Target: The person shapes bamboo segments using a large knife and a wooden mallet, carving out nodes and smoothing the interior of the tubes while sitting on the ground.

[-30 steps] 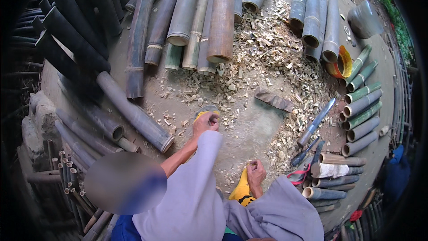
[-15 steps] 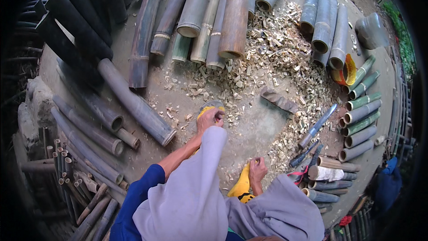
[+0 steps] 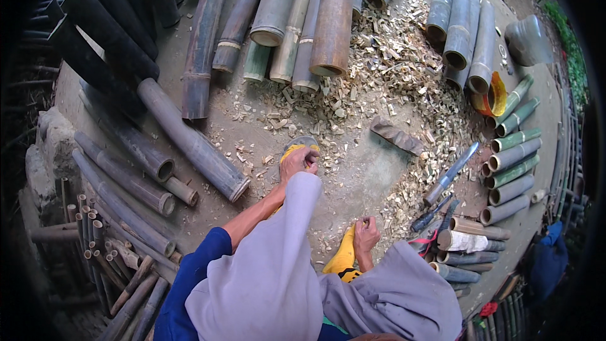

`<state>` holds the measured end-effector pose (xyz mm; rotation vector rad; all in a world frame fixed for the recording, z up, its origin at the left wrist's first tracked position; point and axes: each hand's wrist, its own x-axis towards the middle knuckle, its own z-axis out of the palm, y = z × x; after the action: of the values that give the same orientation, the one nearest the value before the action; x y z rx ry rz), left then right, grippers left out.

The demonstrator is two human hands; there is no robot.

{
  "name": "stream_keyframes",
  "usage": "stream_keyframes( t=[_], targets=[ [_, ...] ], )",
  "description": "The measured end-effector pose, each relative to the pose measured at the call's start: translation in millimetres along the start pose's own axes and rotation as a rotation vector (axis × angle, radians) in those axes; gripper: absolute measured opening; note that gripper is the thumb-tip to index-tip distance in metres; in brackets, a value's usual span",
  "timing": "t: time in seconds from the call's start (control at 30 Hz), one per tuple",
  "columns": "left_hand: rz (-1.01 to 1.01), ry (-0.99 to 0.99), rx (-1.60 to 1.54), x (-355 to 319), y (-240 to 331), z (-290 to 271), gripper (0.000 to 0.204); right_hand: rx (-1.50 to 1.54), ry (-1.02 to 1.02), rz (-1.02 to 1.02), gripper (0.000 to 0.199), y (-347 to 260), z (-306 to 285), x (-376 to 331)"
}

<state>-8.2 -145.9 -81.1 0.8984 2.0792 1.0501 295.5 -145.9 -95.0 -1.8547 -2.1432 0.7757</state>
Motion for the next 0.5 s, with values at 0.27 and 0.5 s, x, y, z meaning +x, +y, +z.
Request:
stream_keyframes(
  t=[0.27, 0.5],
  targets=[
    [-0.015, -0.004, 0.061, 0.3, -7.5, 2.5, 0.028, 0.000, -0.023, 0.007, 0.010, -3.8, -1.3, 0.7],
    [-0.042, -0.025, -0.025, 3.6, -4.9, 2.4, 0.028, -0.027, 0.028, -0.019, 0.007, -8.7, -4.5, 3.4]
  ],
)
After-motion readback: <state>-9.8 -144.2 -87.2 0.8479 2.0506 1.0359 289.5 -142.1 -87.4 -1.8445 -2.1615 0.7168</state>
